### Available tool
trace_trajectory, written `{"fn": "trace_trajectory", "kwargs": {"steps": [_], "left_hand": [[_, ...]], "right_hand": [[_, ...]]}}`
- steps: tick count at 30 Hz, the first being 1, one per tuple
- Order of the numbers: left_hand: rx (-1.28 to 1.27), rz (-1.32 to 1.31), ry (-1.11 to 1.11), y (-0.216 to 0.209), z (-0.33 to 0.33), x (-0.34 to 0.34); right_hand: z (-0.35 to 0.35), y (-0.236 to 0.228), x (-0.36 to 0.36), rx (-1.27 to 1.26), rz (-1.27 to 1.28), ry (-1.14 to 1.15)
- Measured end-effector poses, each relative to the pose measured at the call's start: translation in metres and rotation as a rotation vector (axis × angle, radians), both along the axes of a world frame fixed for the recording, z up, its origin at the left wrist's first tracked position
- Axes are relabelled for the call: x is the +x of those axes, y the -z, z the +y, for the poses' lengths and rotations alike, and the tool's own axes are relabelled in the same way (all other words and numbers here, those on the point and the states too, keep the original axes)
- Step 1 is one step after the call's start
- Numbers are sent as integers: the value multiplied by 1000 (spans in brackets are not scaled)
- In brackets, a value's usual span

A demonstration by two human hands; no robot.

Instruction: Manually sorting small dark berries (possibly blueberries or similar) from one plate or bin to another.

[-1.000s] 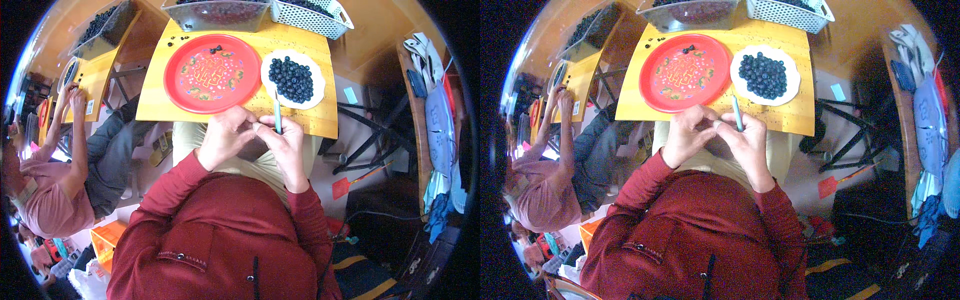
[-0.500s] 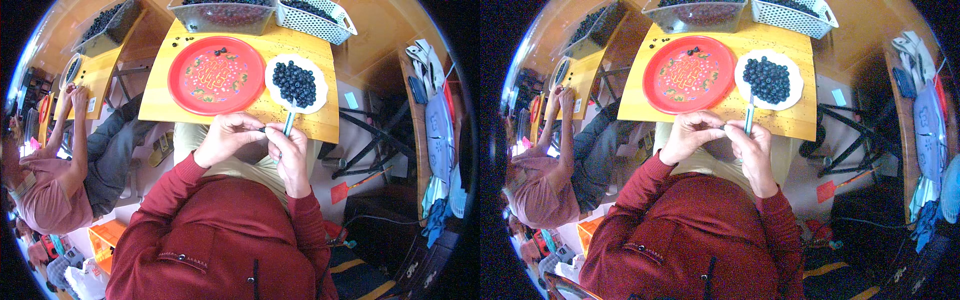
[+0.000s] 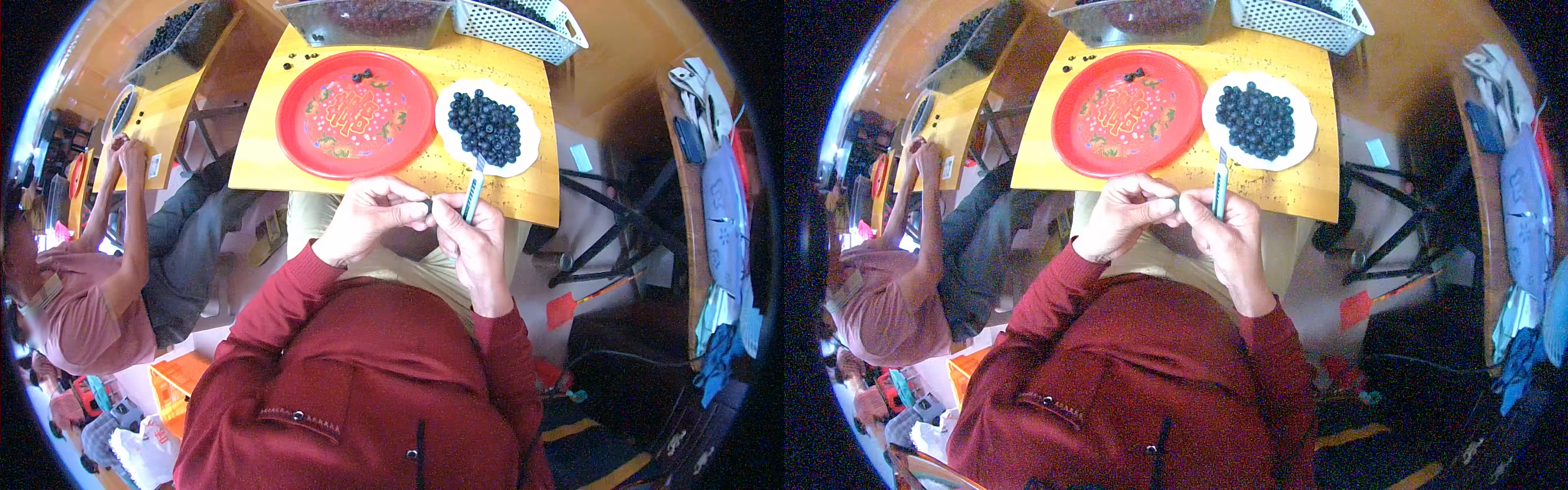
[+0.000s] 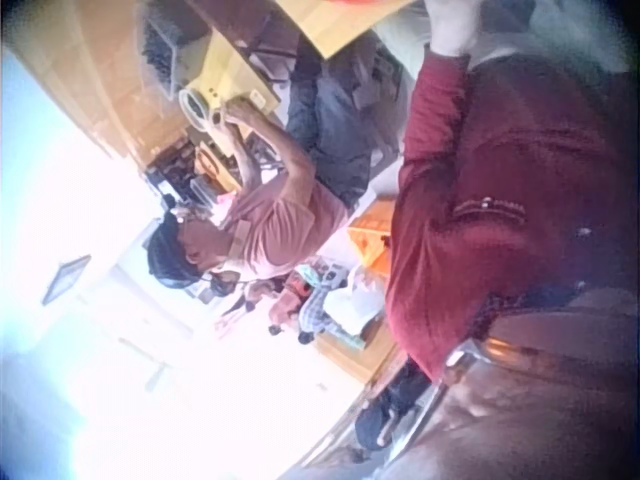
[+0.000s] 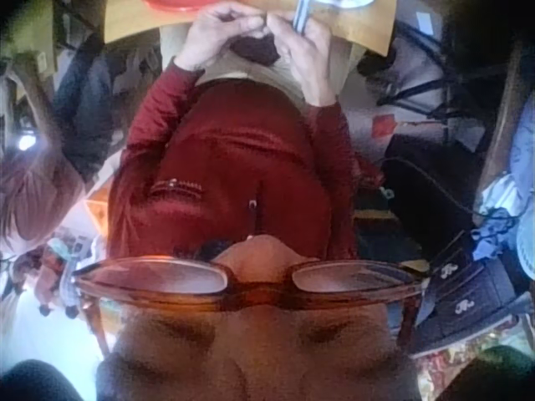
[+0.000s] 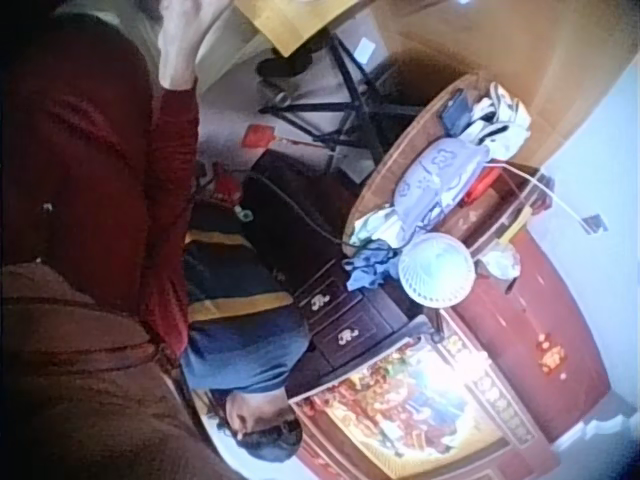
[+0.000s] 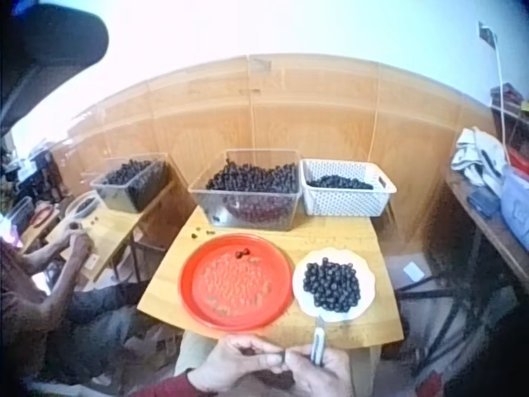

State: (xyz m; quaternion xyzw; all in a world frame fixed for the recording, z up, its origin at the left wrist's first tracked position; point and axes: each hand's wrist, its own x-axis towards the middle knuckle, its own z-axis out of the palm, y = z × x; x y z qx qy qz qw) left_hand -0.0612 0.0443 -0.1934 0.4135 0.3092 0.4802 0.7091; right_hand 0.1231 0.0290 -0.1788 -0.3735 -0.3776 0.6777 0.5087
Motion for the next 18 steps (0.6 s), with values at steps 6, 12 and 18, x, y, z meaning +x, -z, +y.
{"fn": "trace_trajectory", "kwargs": {"steps": [6, 12, 18], "left_hand": [[-94, -184, 60, 1, -1, -4], [-127, -311, 105, 7, -1, -7], [-152, -406, 110, 11, -1, -9]], "right_hand": [[2, -4, -1, -14, 29, -46], [-2, 5, -1, 121, -248, 33], [-5, -5, 1, 484, -578, 100]]}}
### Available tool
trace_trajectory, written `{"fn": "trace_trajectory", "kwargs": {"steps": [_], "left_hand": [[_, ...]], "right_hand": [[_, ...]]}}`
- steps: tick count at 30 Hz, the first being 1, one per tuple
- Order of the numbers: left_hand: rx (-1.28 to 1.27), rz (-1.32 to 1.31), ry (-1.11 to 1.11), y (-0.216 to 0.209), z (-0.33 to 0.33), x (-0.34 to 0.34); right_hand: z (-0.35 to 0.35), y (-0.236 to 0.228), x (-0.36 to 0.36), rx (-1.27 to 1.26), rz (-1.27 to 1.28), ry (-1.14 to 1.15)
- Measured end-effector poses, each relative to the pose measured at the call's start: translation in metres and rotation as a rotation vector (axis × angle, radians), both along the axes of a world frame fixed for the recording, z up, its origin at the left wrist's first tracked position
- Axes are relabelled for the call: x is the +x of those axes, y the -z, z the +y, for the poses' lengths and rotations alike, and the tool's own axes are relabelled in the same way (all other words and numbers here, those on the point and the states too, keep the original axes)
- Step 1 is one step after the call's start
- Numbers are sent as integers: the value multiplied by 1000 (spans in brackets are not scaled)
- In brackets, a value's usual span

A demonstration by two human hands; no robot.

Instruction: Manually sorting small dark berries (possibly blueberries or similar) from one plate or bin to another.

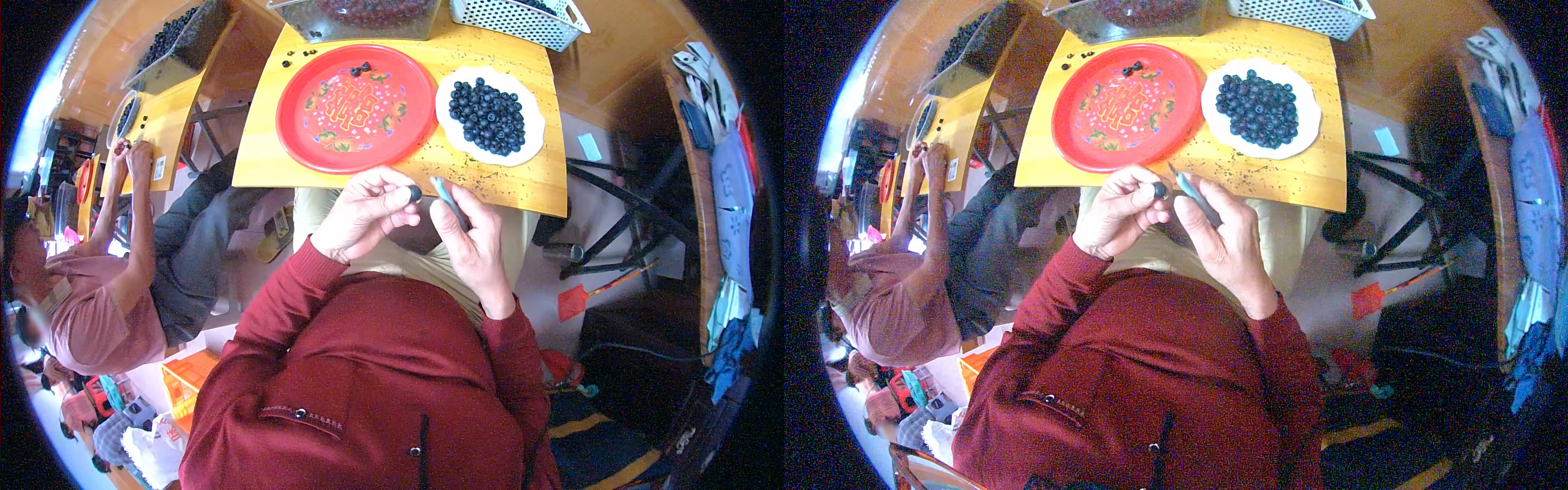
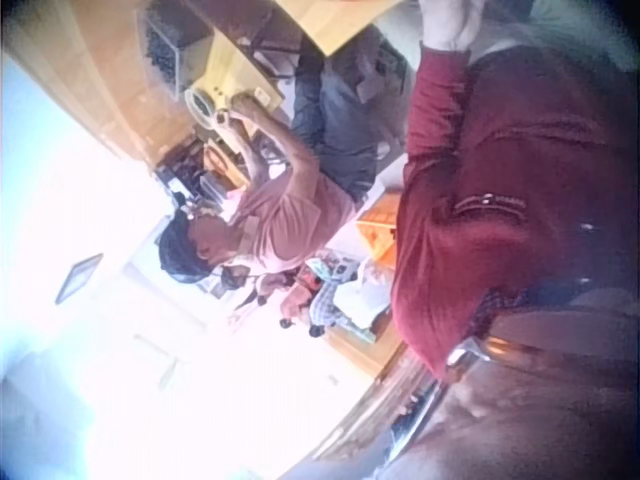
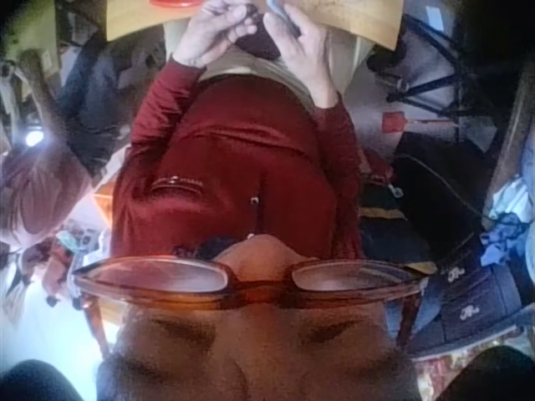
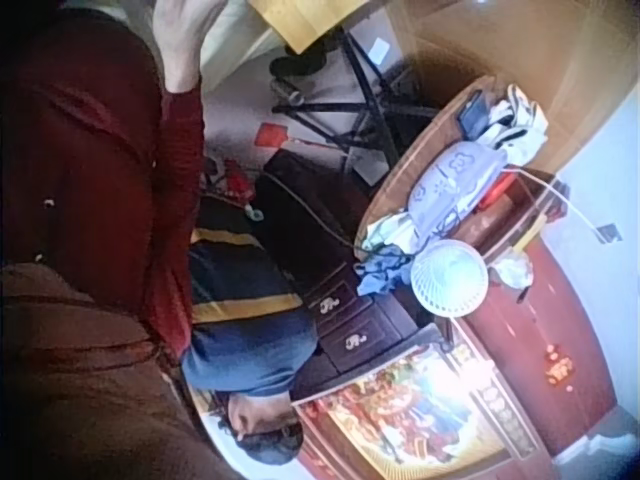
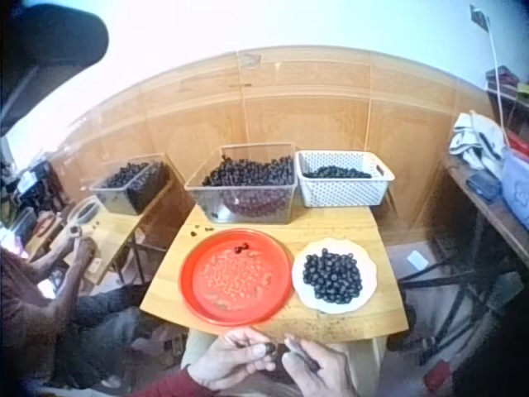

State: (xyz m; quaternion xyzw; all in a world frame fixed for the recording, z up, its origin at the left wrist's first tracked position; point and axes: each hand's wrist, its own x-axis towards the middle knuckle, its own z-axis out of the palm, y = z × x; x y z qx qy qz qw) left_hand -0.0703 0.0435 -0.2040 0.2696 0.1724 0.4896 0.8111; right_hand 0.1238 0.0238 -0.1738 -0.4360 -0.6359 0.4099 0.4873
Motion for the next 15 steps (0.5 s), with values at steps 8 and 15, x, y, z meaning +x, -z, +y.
{"fn": "trace_trajectory", "kwargs": {"steps": [8, 15], "left_hand": [[-34, -32, -1, -1, 0, 1], [-53, -16, -24, 0, 0, 3]], "right_hand": [[-3, -1, 5, 88, -146, -23], [-4, 3, 9, 125, -140, -14]]}}
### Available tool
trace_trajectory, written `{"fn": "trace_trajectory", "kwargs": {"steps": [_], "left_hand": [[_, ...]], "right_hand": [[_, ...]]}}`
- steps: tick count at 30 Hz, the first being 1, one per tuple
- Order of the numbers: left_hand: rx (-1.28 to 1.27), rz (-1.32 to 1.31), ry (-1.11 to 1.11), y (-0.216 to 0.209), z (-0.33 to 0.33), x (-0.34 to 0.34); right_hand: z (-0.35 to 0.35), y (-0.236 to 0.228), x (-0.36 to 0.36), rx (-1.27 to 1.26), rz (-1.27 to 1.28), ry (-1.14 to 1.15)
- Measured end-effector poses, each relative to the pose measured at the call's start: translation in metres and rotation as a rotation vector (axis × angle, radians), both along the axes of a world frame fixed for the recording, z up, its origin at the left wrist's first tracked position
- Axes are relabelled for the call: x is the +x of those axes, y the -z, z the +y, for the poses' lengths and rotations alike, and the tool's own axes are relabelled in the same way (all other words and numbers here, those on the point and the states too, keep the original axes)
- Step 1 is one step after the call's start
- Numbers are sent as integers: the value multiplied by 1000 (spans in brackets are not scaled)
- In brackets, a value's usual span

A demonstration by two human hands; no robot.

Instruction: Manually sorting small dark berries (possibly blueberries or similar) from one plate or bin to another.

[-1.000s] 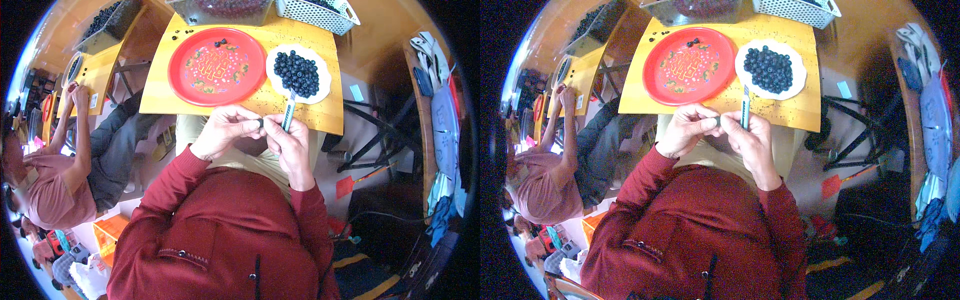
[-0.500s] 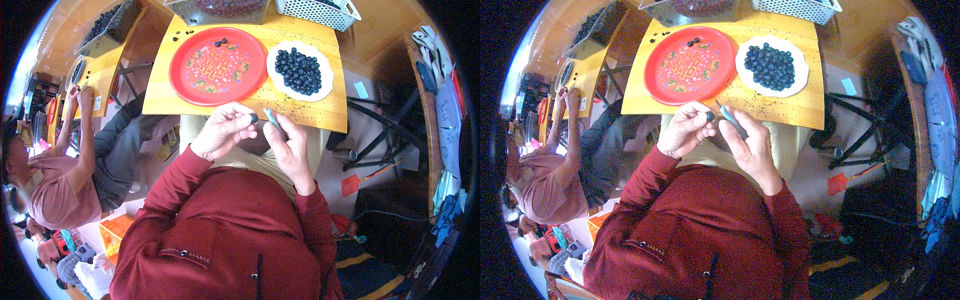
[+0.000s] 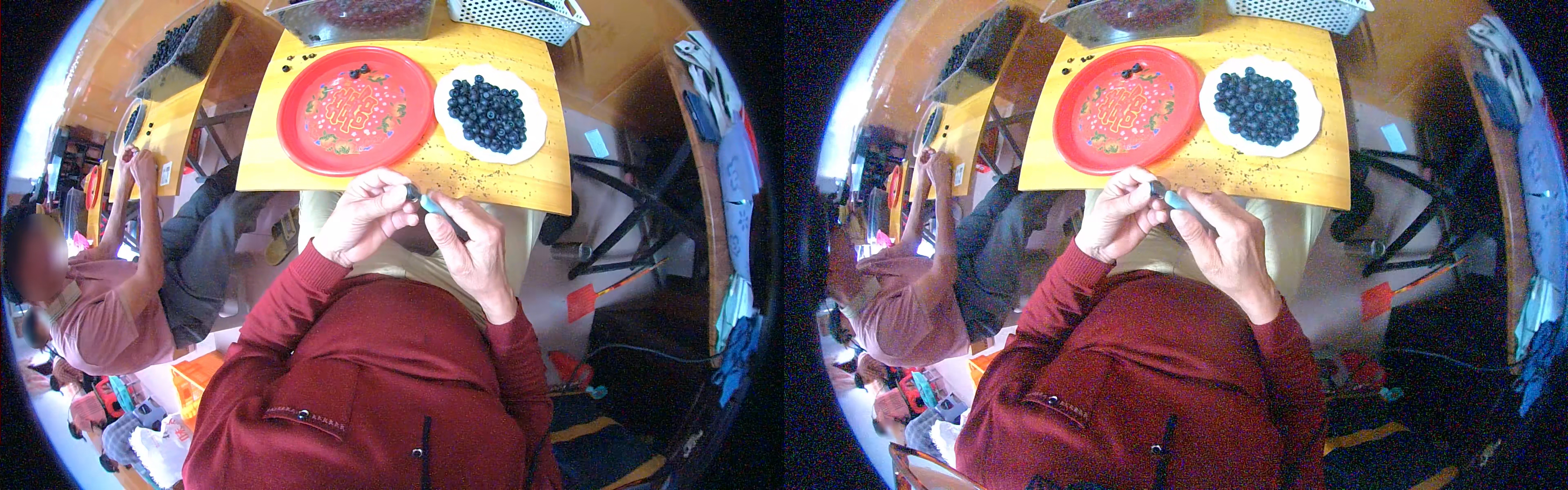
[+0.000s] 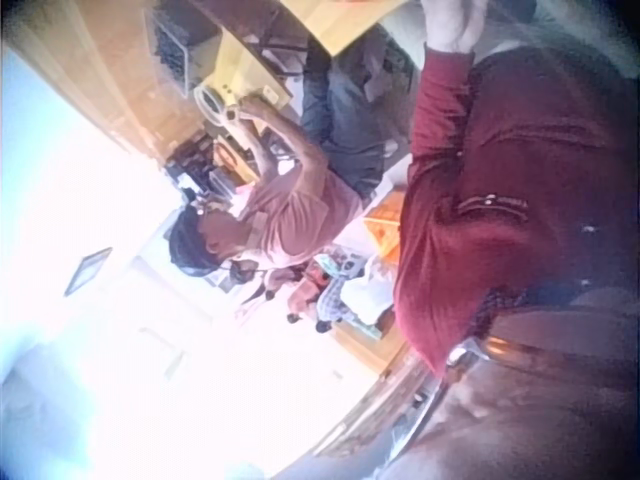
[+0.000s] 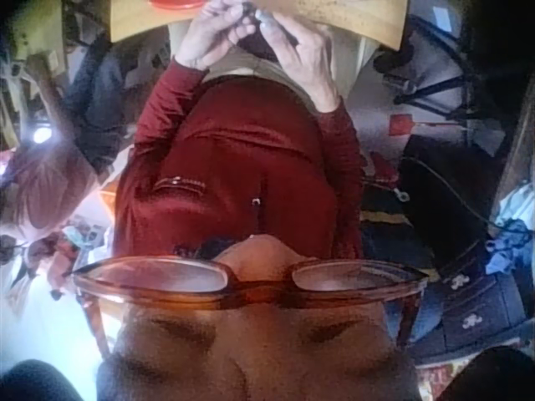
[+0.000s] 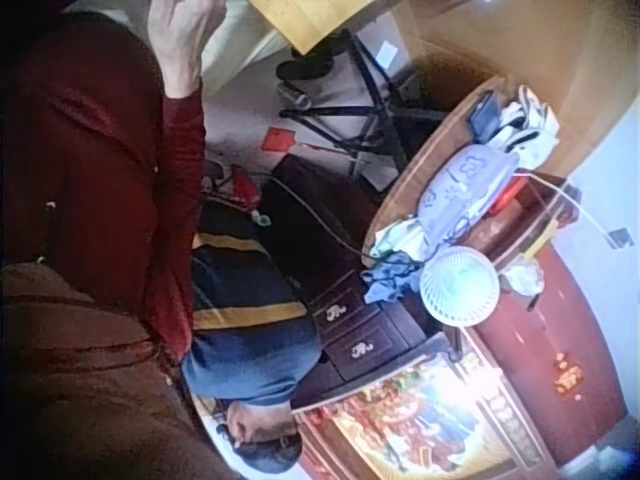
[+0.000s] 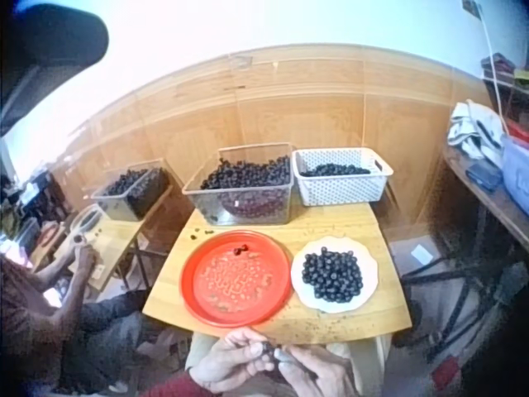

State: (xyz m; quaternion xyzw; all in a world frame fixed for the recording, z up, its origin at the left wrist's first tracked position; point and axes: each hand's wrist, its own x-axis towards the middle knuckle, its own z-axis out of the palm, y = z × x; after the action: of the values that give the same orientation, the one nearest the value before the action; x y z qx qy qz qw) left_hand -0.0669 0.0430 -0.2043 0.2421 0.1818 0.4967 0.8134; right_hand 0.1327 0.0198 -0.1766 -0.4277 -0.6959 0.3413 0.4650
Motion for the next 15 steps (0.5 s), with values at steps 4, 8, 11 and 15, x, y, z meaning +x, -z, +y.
{"fn": "trace_trajectory", "kwargs": {"steps": [4, 8, 11, 15], "left_hand": [[-1, 3, 2, 2, 0, 2], [2, 5, -3, 1, -1, 4], [5, 20, 4, 1, -2, 6], [0, 34, 6, 1, -2, 8]], "right_hand": [[0, 4, 2, 7, 28, -2], [0, 7, 4, 53, 35, 6], [0, 8, 6, 69, 33, 13], [0, 11, 10, 66, 29, 13]]}}
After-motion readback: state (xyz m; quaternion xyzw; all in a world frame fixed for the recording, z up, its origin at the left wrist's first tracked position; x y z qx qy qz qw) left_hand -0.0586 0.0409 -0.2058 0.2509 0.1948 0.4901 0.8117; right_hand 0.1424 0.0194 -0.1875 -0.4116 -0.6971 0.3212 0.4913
